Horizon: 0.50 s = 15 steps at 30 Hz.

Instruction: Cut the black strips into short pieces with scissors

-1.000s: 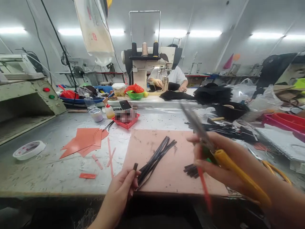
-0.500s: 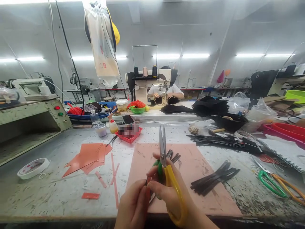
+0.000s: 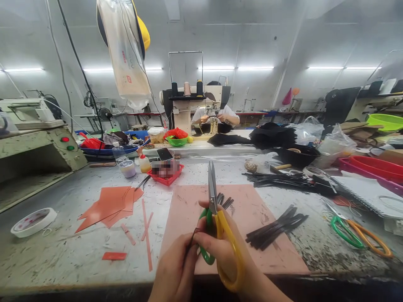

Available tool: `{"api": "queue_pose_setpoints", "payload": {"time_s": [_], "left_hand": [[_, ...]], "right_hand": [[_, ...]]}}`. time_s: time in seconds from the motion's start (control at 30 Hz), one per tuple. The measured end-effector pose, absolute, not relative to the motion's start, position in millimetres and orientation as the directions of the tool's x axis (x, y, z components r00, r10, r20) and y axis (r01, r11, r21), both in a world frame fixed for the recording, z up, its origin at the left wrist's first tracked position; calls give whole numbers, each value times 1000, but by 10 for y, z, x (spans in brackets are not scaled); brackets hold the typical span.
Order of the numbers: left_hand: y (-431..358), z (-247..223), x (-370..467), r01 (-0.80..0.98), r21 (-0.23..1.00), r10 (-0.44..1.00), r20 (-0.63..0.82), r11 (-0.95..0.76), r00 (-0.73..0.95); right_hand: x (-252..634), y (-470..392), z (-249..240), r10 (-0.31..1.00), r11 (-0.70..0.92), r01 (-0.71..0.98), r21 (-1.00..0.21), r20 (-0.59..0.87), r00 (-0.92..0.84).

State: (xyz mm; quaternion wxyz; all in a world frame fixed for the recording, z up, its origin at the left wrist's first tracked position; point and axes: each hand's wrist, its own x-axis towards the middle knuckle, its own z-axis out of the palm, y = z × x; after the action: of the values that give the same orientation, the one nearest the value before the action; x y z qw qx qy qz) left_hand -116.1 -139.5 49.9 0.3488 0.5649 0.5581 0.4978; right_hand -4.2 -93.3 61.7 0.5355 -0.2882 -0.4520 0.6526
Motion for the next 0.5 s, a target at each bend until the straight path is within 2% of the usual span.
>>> {"api": "queue_pose_setpoints", "payload": {"time_s": [0.27,0.5], "left_hand": [[-1388,504,-1132,308,945,984,144,-106,-102],[-1377,477,-1131,287,952,985,143,-110,-96]], "right_hand": [[-24,-902,635,968,-47,-440,-897,68,-242],[-13,-878,621,964,-32,-446,-894,89,-249]]}}
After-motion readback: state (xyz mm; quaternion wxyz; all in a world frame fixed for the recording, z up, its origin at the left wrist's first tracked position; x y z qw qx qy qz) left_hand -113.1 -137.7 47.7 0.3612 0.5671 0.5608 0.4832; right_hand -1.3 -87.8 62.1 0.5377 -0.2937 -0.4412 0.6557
